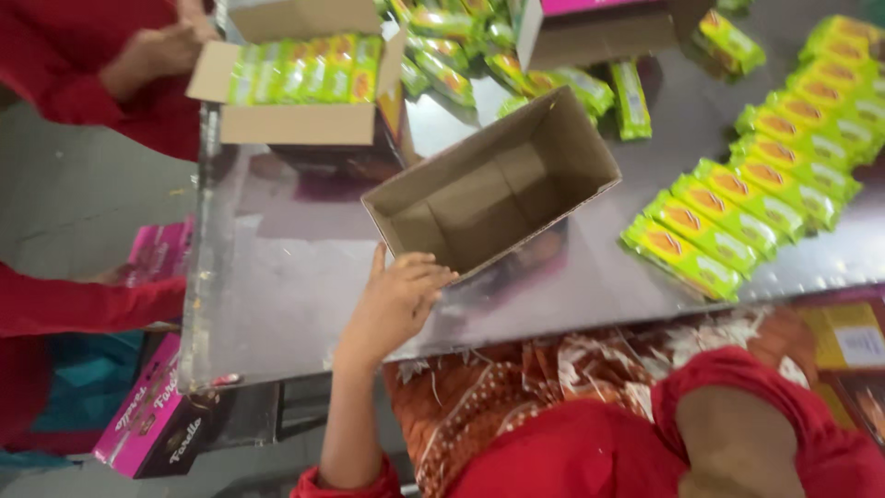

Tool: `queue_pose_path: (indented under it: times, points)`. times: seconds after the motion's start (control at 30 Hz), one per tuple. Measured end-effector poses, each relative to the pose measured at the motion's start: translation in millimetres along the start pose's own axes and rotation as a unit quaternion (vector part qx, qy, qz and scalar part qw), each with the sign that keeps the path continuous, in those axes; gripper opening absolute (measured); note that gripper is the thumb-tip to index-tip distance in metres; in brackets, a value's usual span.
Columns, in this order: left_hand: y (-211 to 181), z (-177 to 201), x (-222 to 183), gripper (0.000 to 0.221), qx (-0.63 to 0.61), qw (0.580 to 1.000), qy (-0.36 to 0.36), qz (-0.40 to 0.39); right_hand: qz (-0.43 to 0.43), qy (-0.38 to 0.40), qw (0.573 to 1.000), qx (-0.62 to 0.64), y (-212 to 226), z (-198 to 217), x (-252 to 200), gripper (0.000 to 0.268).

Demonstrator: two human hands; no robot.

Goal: The person packs green snack packets into cardboard boxes on a metal table. They repeatedly pick up packets, place them into open boxes, and adjust the arrangement. Another person in red is visible nearby handling similar boxes.

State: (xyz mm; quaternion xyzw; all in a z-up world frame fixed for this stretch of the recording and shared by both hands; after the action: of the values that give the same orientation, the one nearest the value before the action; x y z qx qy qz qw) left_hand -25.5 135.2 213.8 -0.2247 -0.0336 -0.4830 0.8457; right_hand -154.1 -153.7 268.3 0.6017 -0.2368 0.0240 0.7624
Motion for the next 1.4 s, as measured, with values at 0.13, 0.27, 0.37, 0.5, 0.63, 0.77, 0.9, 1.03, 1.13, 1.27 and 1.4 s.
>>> queue_pose_path:
  times: [0.13,0.27,0.37,0.5,0.63,0.77,0.9,1.03,1.13,1.27,1.4]
  points:
    - [-0.3,8.8,2.4,0.028,-0.059,0.998,-0.006,0.003,-0.01,0.005,0.998,-0.064,2.0,12.5,-13.6,0.043]
    - [10.6,19.1,16.4,0.038,-0.011,0.984,-0.177,0.021,-0.004,0.016,0.994,-0.11,3.4,17.5,-14.4,0.047]
    - [34.0,13.0,43.1,0.06,0.036,0.963,-0.24,0.115,0.023,0.031,0.988,-0.149,6.4,20.9,-15.2,0.051]
    - [76.2,-1.5,74.0,0.101,0.066,0.943,-0.242,0.217,0.119,0.014,0.966,-0.231,31.7,31.0,10.1,0.056]
    - [100.7,-31.0,89.1,0.122,-0.002,0.924,-0.065,0.376,0.188,-0.043,0.9,-0.392,16.5,21.1,99.9,0.062]
    - [137.2,-61.1,64.3,0.114,0.007,0.923,-0.087,0.374,-0.203,0.087,0.822,-0.524,-129.5,0.1,187.9,0.097]
    - [193.1,-88.4,-7.0,0.095,-0.013,0.925,-0.302,0.228,-0.24,0.125,0.931,-0.246,-253.8,60.2,208.3,0.069]
    - [203.8,-171.2,-22.9,0.051,-0.169,0.843,-0.391,0.328,-0.247,0.099,0.959,-0.093,-352.6,57.5,163.3,0.046]
    - [190.8,-195.9,-4.8,0.041,-0.187,0.769,-0.464,0.397,0.012,0.04,0.976,-0.212,-372.2,31.2,146.9,0.027]
    - [175.0,-141.8,9.9,0.045,-0.002,0.85,-0.345,0.398,-0.145,-0.018,0.865,-0.48,-309.2,47.5,158.9,0.035]
    - [156.5,-110.7,50.4,0.07,0.069,0.922,-0.263,0.275,0.086,0.036,0.936,-0.34,-157.7,53.2,163.0,0.049]
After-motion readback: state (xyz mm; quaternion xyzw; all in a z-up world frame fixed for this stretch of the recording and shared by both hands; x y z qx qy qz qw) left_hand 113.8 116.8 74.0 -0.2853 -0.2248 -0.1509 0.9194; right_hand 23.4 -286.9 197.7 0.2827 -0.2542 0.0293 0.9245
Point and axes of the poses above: each hand's wrist, its own x-axis towards the middle knuckle, its own z-axis out of the back of the hand, y = z × x, the point moved 2 cm from there along x, towards the middle knuckle, and after that the axes turned 11 degrees about -z, right-handed, at the moved point
